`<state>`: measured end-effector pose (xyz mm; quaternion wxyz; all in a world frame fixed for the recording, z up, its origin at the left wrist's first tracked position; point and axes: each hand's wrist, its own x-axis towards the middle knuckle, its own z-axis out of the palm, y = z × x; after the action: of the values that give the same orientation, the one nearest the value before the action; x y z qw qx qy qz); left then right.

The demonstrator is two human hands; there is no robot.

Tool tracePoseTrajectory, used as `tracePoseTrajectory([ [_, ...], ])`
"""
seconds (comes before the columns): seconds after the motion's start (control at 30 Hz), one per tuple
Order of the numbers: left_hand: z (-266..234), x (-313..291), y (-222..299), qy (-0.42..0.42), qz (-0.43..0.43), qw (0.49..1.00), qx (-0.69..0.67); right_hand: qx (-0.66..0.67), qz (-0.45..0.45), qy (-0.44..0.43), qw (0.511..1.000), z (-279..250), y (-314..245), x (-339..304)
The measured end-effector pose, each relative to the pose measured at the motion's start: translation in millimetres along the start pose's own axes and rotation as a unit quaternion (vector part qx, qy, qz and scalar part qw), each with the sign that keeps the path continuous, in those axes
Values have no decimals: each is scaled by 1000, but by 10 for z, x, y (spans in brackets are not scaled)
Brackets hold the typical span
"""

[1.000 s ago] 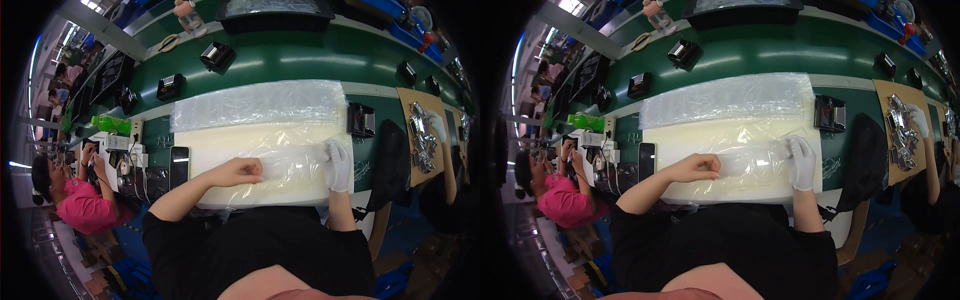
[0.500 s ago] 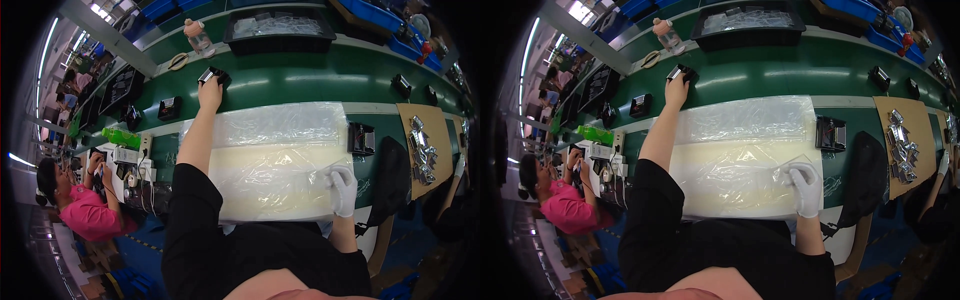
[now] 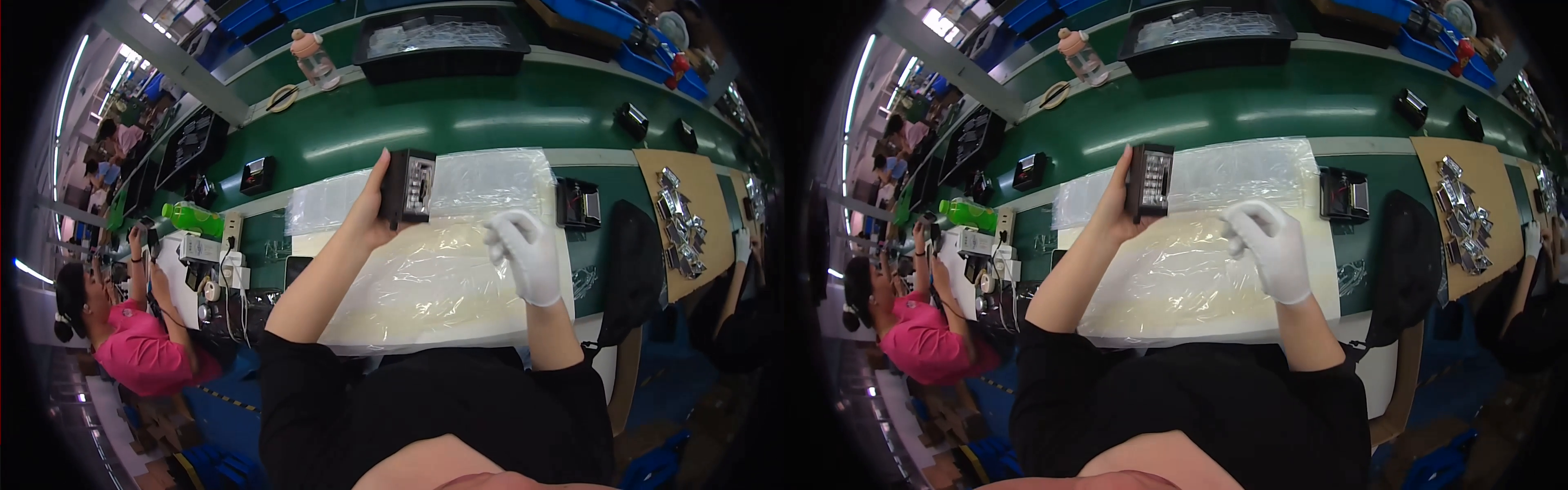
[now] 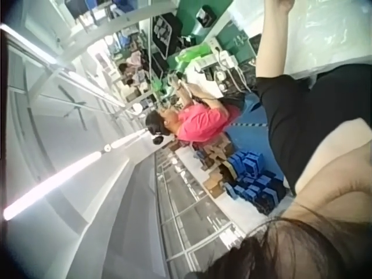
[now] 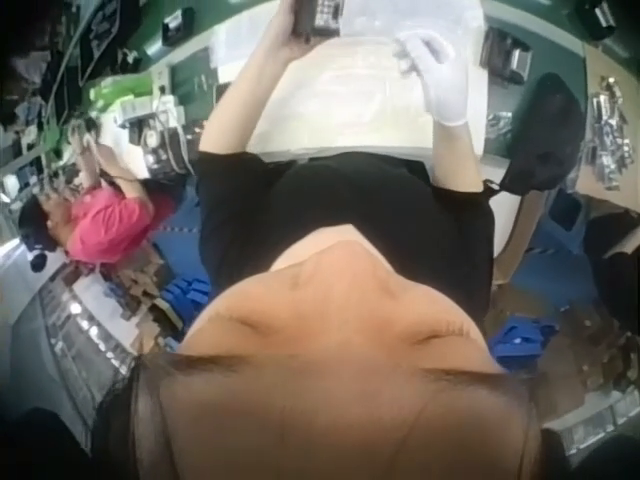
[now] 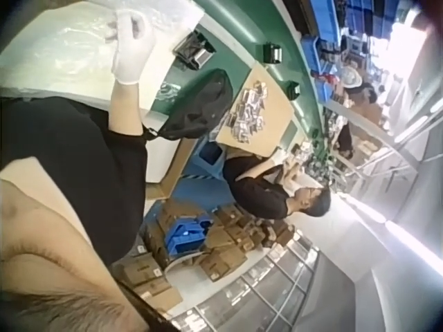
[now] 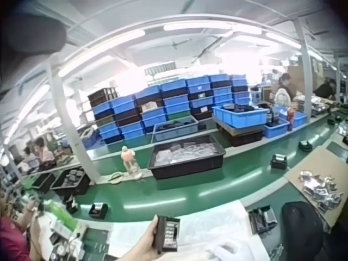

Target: Cleaning electronic components with a cloth and wrapping them in plastic sheets on an assembly line.

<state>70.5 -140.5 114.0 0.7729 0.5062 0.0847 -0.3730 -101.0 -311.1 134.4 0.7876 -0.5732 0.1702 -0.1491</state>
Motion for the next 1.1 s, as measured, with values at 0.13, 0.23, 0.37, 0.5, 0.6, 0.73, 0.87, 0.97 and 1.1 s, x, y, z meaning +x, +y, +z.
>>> tracePoseTrajectory([
  [0.13,-15,-106,-169,-17,-38,999,7,35,26,-40,998,128,-18,35],
  [0.23,84,-181,-240,-22,-40,999,13,45,30,-38,998,168,8,51],
  [0.37,99,-190,-268,-51,-42,997,29,26,48,-69,996,115,46,94],
  [0.5,230,-197,-339,-61,-44,996,41,26,60,-97,993,82,81,103],
  [0.6,305,-144,-397,-63,-47,996,49,31,66,-111,991,36,99,105],
  [0.73,184,208,-436,-45,57,980,184,-153,18,-79,985,-62,103,102],
  [0.87,345,501,-32,9,365,802,472,-317,-120,-80,937,-289,219,104],
  [0.97,341,670,67,145,644,434,613,-384,-145,-128,903,-418,240,-9],
  [1.1,544,231,-113,-110,405,587,692,-417,-83,-243,872,-609,342,-124],
])
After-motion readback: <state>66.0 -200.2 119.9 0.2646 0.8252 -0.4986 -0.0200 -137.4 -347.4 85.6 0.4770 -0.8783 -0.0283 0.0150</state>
